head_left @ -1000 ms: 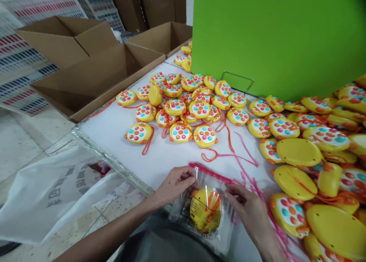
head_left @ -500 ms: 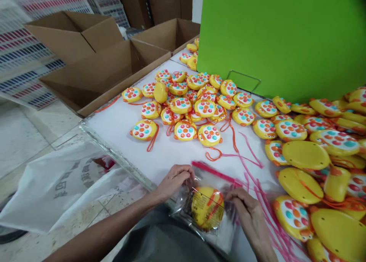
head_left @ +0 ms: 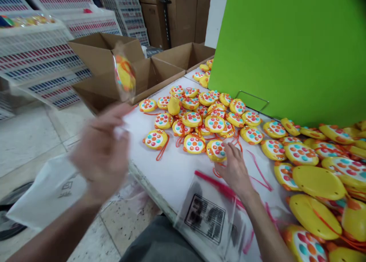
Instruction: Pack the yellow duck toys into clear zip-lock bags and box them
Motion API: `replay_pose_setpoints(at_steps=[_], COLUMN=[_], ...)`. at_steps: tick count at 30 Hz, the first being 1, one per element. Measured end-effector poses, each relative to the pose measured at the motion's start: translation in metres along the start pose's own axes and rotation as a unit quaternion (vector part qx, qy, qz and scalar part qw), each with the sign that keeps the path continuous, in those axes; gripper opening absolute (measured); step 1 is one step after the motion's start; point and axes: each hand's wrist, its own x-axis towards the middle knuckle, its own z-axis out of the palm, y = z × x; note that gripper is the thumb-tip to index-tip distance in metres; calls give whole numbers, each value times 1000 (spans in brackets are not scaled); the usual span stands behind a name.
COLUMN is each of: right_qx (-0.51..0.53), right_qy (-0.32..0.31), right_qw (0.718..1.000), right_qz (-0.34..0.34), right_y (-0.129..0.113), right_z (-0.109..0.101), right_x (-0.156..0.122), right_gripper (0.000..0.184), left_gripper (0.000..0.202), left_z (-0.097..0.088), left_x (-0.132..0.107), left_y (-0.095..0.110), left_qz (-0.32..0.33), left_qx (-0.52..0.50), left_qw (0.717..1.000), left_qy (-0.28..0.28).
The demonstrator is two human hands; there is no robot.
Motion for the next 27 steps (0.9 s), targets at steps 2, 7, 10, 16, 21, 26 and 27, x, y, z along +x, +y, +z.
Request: replay_pose_setpoints(at_steps=[2, 7, 10, 16, 21, 26, 27], right_qx=[4, 62, 110, 330, 559, 601, 597], right_qy=[-23, -25, -19, 1, 13, 75, 76], right_qw=[1000, 997, 990, 907, 748, 683, 682], right_qz=[-1, 37, 90, 261, 356, 408, 415], right_y=[-4, 4, 9, -8, -10, -7, -7], right_z=[11, 4, -18, -43, -33, -26, -26], right_x=[18, 18, -7, -54, -76, -94, -97], right_gripper=[67, 54, 41, 38, 35, 30, 30], left_gripper=[16, 34, 34, 27, 31, 14, 13], left_z=[25, 83, 88, 91, 104, 107, 105], left_x=[-48, -152, -145, -117, -166, -182, -182], left_y=[9, 15, 16, 22, 20, 16, 16], left_qz=[69, 97, -7, -10, 164, 204, 209], left_qx=[-19, -37, -106, -99, 25, 34, 22], left_qw=[954, 846, 869, 884, 856, 847, 844], left_qy=[-291, -522, -484, -458, -489, -490, -493])
